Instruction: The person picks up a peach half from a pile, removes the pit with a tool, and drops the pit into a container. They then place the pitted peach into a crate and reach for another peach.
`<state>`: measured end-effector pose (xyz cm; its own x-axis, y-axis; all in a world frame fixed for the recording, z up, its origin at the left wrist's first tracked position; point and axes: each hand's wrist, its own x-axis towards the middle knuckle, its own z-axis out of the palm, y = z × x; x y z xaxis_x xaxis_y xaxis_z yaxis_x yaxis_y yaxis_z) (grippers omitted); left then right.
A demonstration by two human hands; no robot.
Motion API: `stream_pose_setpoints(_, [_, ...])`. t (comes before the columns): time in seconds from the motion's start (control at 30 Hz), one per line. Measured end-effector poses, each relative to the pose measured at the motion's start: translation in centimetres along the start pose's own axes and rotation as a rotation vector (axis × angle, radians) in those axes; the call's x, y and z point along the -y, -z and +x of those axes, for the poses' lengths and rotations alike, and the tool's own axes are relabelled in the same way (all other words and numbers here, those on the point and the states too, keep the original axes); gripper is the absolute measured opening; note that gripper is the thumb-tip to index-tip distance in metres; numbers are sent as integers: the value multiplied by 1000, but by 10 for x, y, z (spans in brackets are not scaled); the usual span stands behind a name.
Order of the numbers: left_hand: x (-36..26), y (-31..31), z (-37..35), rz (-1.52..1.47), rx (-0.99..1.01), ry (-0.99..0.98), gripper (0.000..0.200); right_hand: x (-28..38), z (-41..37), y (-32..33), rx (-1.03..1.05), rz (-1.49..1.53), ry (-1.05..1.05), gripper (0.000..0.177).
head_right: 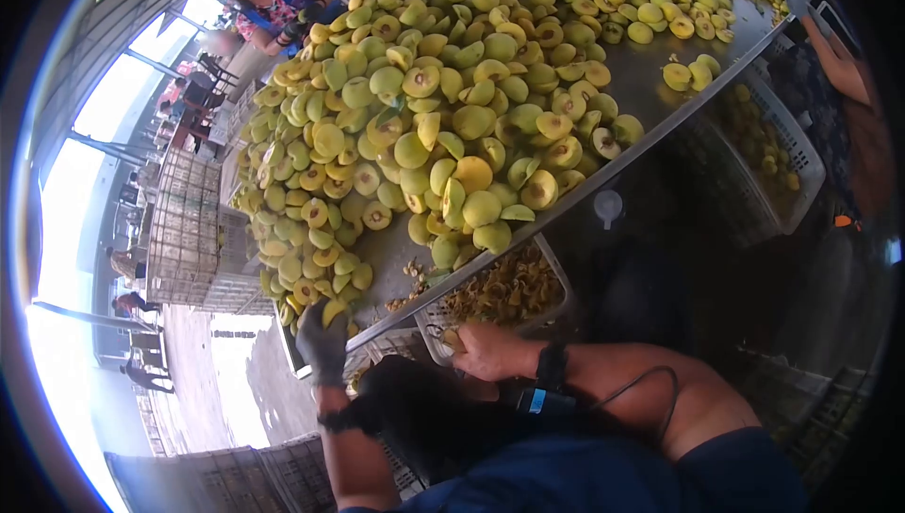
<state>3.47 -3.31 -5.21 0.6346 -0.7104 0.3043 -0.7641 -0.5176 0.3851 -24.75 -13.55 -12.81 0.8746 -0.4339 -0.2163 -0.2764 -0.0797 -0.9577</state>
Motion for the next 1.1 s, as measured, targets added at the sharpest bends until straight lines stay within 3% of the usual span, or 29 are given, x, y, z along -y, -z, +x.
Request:
stream_pose_setpoints(0.07, [77, 34, -39, -41, -12, 122, 37, 2, -2, 0, 1, -29, 11, 36])
stream_pose_setpoints(0.13, [110, 65, -63, -225, -64, 319, 34, 0, -3, -6, -18, -63, 27, 36])
stream_pose_setpoints(0.2, [101, 87, -57, 11, -116, 251, 26, 7, -2, -5, 20, -59, 9, 35])
stream_pose_setpoints(0.33, [37, 54, 5, -117, 38, 203, 36, 18, -5, 3, 49, -31, 16, 34])
stream_pose_setpoints(0.4, [17, 12, 40, 180, 178, -230, 49, 18, -2, 8, 84, -17, -15, 33])
stream_pose_setpoints(0.43, [9, -15, 54, 209, 242, -334, 53, 16, -1, 11, 100, -8, -34, 33])
stream_pose_setpoints(0.5, [1, -60, 69, 380, 399, -413, 58, 18, -1, 15, 81, 9, -48, 33])
stream_pose_setpoints(0.63, [-5, -95, 74, 636, 612, -334, 63, 11, 2, 15, 83, -6, -30, 33])
stream_pose_setpoints(0.73, [17, -90, 80, 479, 550, -410, 65, 20, -1, 19, 83, 16, 5, 35])
stream_pose_setpoints(0.8, [16, -78, 72, 47, 558, -243, 64, 17, -4, 18, 71, 26, 17, 35])
stream_pose_setpoints(0.87, [-7, -41, 54, -660, 589, 212, 65, 14, -6, 13, 47, 33, 21, 34])
stream_pose_setpoints(0.9, [-13, -24, 46, -912, 563, 174, 66, 13, -9, 11, 32, 32, 20, 33])
stream_pose_setpoints(1.0, [-29, 5, 14, -1066, 456, 177, 65, 8, -8, 6, 35, 103, 59, 31])
stream_pose_setpoints(1.1, [-13, 32, -17, -1012, 371, 185, 72, 21, -11, 11, 62, 96, 46, 28])
